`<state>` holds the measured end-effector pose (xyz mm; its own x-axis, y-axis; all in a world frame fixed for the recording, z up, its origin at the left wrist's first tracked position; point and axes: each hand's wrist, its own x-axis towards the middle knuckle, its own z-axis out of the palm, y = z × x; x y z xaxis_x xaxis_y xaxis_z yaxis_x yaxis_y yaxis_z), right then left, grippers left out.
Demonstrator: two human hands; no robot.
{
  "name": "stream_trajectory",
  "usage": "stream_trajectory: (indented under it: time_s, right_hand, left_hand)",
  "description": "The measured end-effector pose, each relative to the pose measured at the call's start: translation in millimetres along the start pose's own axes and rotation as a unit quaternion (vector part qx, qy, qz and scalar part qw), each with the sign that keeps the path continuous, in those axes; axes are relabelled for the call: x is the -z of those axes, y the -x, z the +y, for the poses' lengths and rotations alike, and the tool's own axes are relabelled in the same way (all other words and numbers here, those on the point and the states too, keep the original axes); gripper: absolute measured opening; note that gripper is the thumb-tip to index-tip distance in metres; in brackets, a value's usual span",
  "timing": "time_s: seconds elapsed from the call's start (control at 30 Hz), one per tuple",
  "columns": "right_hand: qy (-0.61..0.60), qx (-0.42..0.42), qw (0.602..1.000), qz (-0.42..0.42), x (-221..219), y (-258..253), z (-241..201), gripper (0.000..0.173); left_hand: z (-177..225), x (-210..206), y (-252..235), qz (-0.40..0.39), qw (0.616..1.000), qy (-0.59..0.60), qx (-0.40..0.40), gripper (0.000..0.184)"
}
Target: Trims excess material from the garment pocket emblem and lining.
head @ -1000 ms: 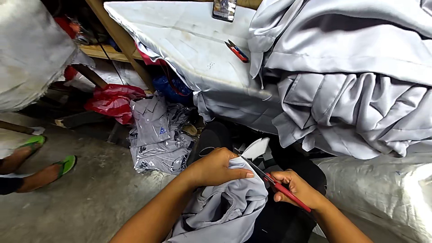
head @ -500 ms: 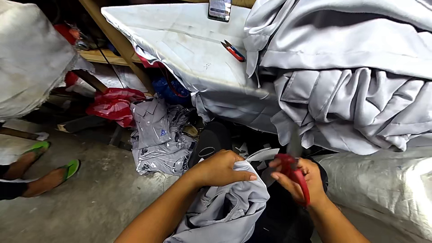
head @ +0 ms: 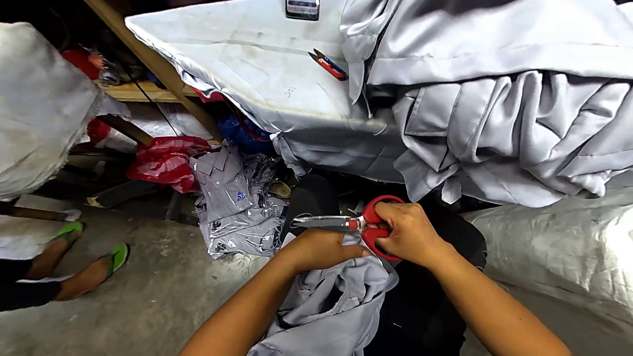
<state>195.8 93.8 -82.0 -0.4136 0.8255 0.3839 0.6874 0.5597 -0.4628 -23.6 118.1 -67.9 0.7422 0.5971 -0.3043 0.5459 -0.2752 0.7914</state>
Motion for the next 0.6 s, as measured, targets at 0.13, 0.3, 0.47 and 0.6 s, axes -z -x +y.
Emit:
stream_trajectory:
  time_s: [0.13, 0.3, 0.47, 0.6]
  right_hand:
    - [0.044, 0.004, 0.999, 0.029, -9, -4, 2, 0.019]
    - [0.082, -0.132, 0.987, 0.034, 8, -8, 38, 0.023]
    - [-0.189, -0.197, 0.958, -0.092, 15, -7, 10, 0.024]
    - [-0.252, -0.159, 0.939, -0.174, 9, -14, -13, 0.018]
  left_hand:
    - [4, 5, -5, -0.003, 0.999, -0.023, 0.038, 0.046]
    - [-16, 7, 16, -0.069, 0.996, 0.041, 0.041, 0.040]
    - [-8, 7, 12, -0.025, 0.999, 0.002, 0.046, 0.042]
    - [7, 1, 5, 0.026, 0.999, -0.031, 0.022, 0.054]
